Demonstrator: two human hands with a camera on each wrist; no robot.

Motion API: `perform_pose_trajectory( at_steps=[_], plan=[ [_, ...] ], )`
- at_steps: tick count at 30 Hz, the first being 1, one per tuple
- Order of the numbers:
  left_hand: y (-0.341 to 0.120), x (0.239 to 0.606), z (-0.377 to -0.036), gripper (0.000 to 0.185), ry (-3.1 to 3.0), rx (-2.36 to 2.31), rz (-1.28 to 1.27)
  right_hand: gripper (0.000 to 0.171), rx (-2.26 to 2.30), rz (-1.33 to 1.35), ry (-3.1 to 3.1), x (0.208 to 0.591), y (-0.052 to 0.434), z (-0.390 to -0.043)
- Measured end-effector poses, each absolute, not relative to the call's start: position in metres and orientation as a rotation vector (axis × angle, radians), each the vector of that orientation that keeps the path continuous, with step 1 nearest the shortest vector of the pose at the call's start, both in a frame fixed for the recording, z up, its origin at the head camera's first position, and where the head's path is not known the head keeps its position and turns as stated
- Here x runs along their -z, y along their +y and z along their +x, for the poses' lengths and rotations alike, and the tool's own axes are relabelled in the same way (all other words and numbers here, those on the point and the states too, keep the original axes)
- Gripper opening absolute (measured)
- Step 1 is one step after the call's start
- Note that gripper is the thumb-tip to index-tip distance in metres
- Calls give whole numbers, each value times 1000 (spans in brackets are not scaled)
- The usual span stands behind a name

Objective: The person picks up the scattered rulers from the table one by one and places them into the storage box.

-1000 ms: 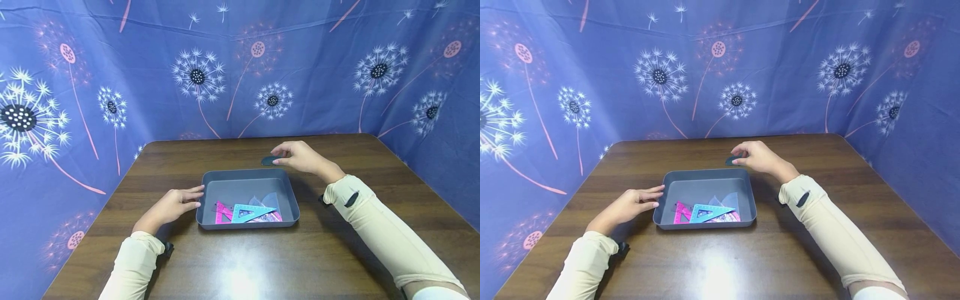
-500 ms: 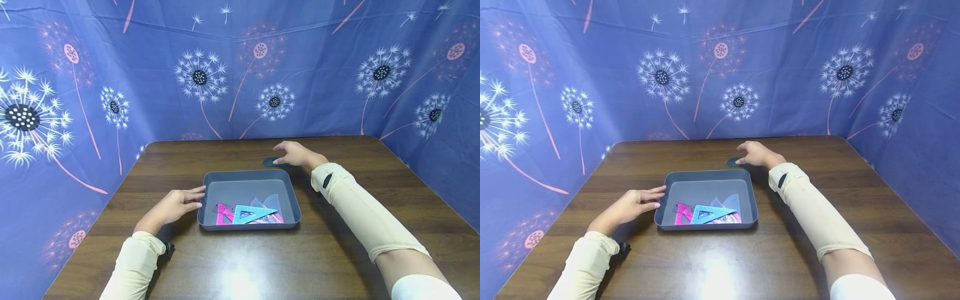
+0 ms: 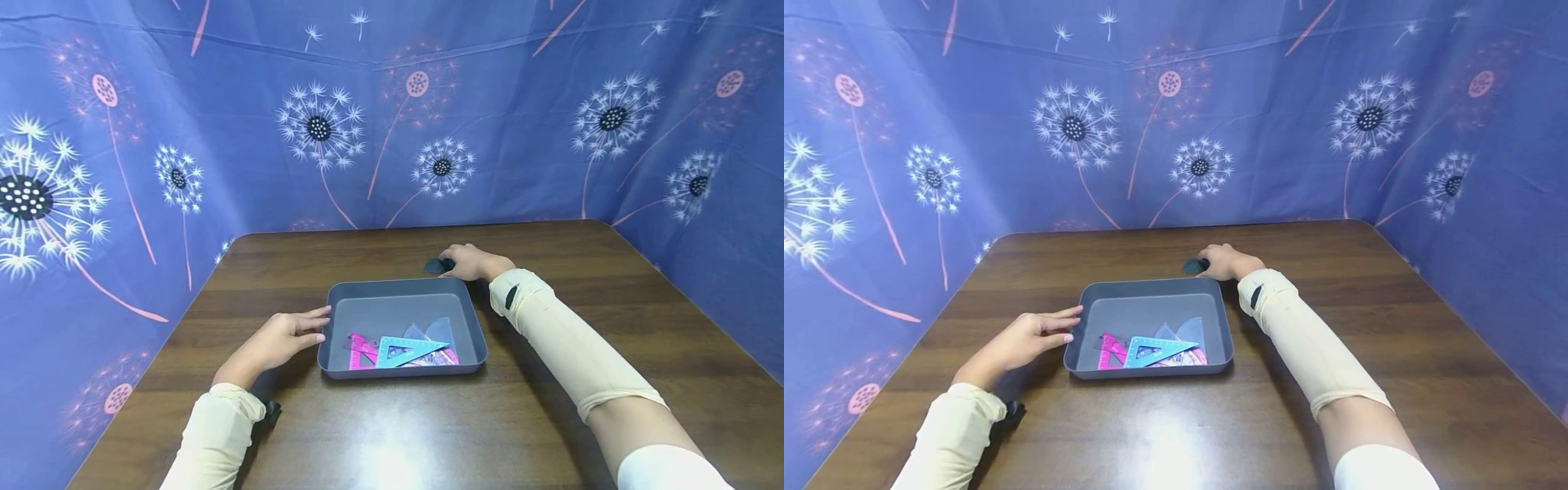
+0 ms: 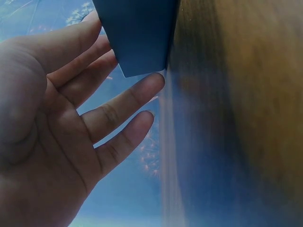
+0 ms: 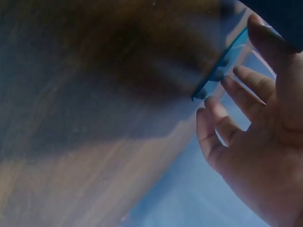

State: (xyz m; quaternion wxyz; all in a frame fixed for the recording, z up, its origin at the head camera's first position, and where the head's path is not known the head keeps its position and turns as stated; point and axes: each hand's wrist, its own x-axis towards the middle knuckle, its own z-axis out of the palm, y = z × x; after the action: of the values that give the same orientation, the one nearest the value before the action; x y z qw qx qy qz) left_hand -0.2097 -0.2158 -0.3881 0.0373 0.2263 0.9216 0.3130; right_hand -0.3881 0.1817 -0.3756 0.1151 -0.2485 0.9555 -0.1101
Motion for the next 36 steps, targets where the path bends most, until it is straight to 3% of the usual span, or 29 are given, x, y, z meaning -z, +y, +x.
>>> perform_pose_trajectory(
  at_steps=[8,21,36],
  plan=[
    [-214,388,-208,41,2819,-975,682,59,243,-826,2866,381,183,-389],
    [-217,390,-209,40,2829,-984,726,41,391,-580,2848,383,197,-392],
    [-218,391,-211,39,2822,-1000,740,46,429,-469,2830,384,196,-394]
  ],
)
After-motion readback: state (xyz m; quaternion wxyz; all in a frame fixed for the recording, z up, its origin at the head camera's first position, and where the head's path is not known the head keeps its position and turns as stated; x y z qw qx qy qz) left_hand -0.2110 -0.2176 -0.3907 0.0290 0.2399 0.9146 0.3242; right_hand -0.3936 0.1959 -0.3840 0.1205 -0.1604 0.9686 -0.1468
